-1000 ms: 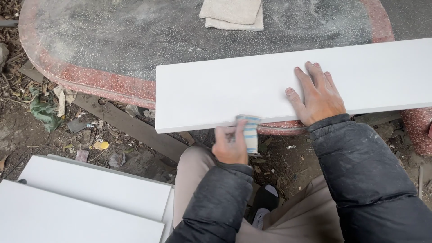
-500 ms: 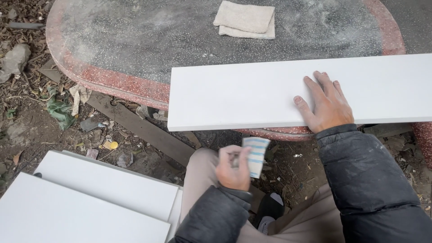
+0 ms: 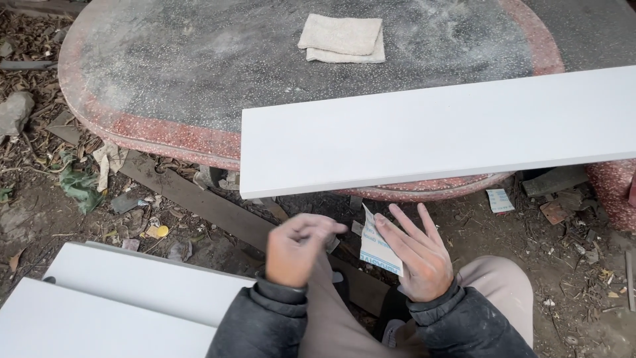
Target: The person sands a long white rectangular board using a small sanding block, working along the edges and flat surfaces. The person switches between different sanding blocks and continues sanding the board's edges and faces.
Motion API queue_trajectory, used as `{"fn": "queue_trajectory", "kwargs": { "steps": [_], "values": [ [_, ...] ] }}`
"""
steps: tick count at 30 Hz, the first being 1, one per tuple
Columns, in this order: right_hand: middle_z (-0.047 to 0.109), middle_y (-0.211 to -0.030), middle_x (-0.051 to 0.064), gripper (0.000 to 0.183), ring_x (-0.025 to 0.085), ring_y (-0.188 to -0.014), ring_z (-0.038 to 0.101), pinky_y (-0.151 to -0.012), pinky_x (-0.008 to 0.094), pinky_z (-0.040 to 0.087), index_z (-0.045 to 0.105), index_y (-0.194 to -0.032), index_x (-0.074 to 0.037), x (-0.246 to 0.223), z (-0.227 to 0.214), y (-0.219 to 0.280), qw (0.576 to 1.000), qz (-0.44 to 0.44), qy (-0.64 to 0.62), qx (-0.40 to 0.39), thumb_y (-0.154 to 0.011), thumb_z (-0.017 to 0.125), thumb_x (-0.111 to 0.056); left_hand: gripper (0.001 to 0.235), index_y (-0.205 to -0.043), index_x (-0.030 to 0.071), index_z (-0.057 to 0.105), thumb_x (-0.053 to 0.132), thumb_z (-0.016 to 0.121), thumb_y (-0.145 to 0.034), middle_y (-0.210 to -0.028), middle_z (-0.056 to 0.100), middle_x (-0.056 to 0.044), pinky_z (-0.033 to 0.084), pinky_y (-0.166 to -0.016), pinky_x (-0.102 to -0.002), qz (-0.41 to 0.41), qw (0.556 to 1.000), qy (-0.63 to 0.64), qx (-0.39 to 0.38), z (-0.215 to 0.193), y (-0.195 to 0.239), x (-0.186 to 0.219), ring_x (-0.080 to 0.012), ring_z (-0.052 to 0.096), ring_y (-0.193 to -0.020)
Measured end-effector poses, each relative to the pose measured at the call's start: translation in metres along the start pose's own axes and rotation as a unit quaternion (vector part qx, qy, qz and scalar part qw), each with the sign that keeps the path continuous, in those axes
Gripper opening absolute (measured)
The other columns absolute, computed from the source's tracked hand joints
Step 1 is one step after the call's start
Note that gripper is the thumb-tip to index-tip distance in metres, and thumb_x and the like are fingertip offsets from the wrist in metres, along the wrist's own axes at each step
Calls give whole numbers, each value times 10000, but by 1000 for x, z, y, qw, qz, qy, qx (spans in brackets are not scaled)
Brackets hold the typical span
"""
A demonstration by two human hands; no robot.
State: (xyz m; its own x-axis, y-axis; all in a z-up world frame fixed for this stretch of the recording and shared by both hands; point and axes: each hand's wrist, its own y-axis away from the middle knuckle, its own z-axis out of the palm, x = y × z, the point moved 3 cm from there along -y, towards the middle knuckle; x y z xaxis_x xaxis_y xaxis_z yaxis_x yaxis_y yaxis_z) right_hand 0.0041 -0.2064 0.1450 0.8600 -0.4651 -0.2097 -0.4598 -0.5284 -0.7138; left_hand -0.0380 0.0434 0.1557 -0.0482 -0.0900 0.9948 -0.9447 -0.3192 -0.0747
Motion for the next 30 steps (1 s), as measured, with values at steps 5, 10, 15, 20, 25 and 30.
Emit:
{"fn": "queue_trajectory", "kwargs": {
  "steps": [5,10,15,20,25,30],
  "values": [
    [570,-1036,103,287,263,-992,588,-930,459,482,626,-1027,-49,39,-3,67,939,320,-78,100,-1186,668,-284,538,-1289,58,713,550,521,-1187,-939,840,-133,710,-633,-332,-119,950,-12,289,-123,-64,-27,-195,800,-705],
    [802,-945,335,454,526,-850,897,-745,569,840,610,-832,110,56,-2,89,788,448,-353,231,-1202,649,-150,480,-1104,-76,837,402,795,-1115,-823,849,-314,743,-593,-366,-125,974,64,176,-103,-74,-56,-318,820,-587],
    [791,-996,382,435,516,-847,896,-570,481,781,621,-1022,41,85,-27,113,729,494,-375,289,-1365,516,-204,273,-994,-86,762,157,813,-1108,-889,895,-435,724,-557,-384,-194,951,198,135,-55,17,-57,-432,890,-661],
    [809,-1233,304,348,458,-1061,870,-925,503,774,682,-1311,81,112,-58,103,779,478,-267,307,-1325,548,-240,478,-1304,-329,700,-10,784,-959,-1087,823,-571,739,-699,-672,-332,882,333,25,22,89,-69,-708,834,-838],
    [665,-1679,242,511,341,-1611,637,-1368,452,532,522,-1723,71,120,-58,68,866,399,-171,250,-1222,573,-13,800,-1590,-112,598,-82,862,-836,-1364,819,-434,772,-695,-790,-257,865,424,-79,106,99,-33,-663,841,-930],
    [445,-1851,314,556,437,-1768,445,-1502,513,360,498,-1740,6,28,-40,90,939,287,-111,152,-1192,501,100,691,-1519,-179,624,-35,840,-878,-1212,800,-466,714,-581,-733,-294,863,411,2,145,72,-13,-643,766,-649]
  ]
}}
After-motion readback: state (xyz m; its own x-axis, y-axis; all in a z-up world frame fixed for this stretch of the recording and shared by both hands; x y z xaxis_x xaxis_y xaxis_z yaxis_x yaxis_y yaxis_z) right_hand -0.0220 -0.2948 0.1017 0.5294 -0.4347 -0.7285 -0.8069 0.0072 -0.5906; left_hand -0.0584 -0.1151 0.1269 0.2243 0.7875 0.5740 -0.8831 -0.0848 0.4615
